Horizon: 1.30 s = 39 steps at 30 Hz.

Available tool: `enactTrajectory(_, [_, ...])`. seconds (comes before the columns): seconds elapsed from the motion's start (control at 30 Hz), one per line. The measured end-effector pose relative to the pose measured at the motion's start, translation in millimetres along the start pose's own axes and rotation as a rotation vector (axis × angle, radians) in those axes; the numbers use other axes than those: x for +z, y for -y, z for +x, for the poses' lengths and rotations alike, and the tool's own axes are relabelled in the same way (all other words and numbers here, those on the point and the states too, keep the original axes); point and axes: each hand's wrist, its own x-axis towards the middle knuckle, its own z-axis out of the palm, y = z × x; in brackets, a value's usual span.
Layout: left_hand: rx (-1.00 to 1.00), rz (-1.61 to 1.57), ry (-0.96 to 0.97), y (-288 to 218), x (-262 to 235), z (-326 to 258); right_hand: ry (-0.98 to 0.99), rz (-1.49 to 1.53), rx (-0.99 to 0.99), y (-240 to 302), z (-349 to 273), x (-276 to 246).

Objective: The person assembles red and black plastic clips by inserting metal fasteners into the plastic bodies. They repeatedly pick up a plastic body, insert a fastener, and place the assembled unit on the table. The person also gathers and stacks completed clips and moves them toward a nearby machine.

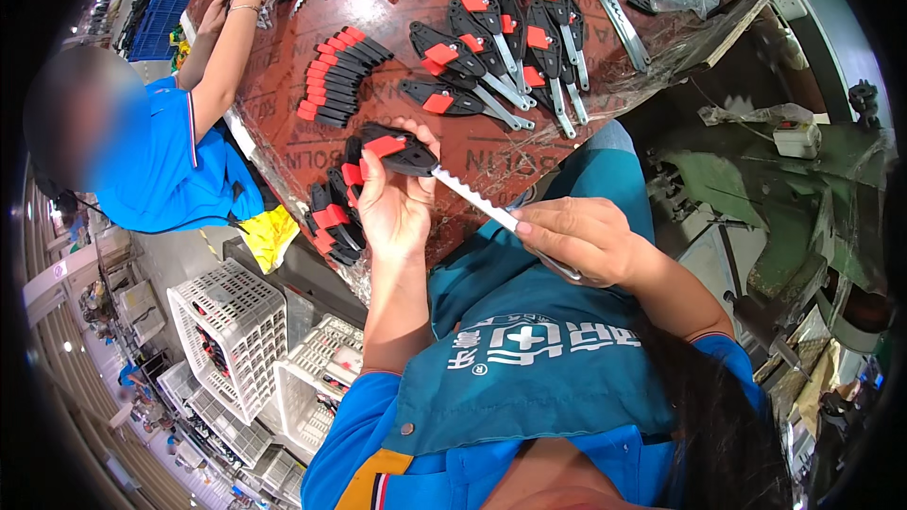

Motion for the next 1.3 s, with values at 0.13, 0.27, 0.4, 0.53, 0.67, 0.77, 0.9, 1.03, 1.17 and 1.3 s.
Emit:
enactTrajectory(0.13, [0.120, 0.497, -0.035, 21.3, 1.9, -9.7, 0.014, -0.041, 0.015, -14.1, -5.4, 14.5])
enactTrajectory(0.27, [0.030, 0.378, -0.025, 41.6, -7.1, -13.1, -0.032, -0.056, 0.023, -25.1, -9.0, 30.7])
enactTrajectory(0.4, [0.087, 0.414, 0.064, 36.9, 16.5, -8.9, -0.037, -0.079, 0.026, -22.8, -15.4, 33.3])
enactTrajectory(0.53, [0.010, 0.546, -0.064, 4.7, 6.7, 2.2, 0.122, -0.134, 0.118, -22.1, -20.1, 23.0])
enactTrajectory(0.67, [0.238, 0.840, -0.187, -1.5, 7.5, 3.8, 0.172, 0.536, 0.769, -6.2, -31.9, 36.0])
enactTrajectory(0.77, [0.247, 0.930, -0.175, 3.0, 13.0, 1.3, 0.257, 1.074, 1.234, 1.1, -20.4, 30.7])
enactTrajectory(0.9, [0.232, 0.904, -0.209, 16.4, 5.9, -2.1, 0.223, 1.053, 1.263, 9.0, -22.2, 35.8])
enactTrajectory(1.03, [0.110, 0.868, -0.257, 15.7, -12.0, -14.7, 0.282, 0.997, 1.314, 13.0, -35.6, 34.3])
enactTrajectory(1.17, [0.815, 1.811, -0.210, -18.0, -23.9, -12.0, 0.092, 0.944, 1.405, 4.3, -46.0, 13.8])
enactTrajectory(1.3, [0.834, 2.723, -0.329, -47.1, -5.8, -9.2, -0.135, 0.733, 1.313, -41.8, -30.9, 11.6])
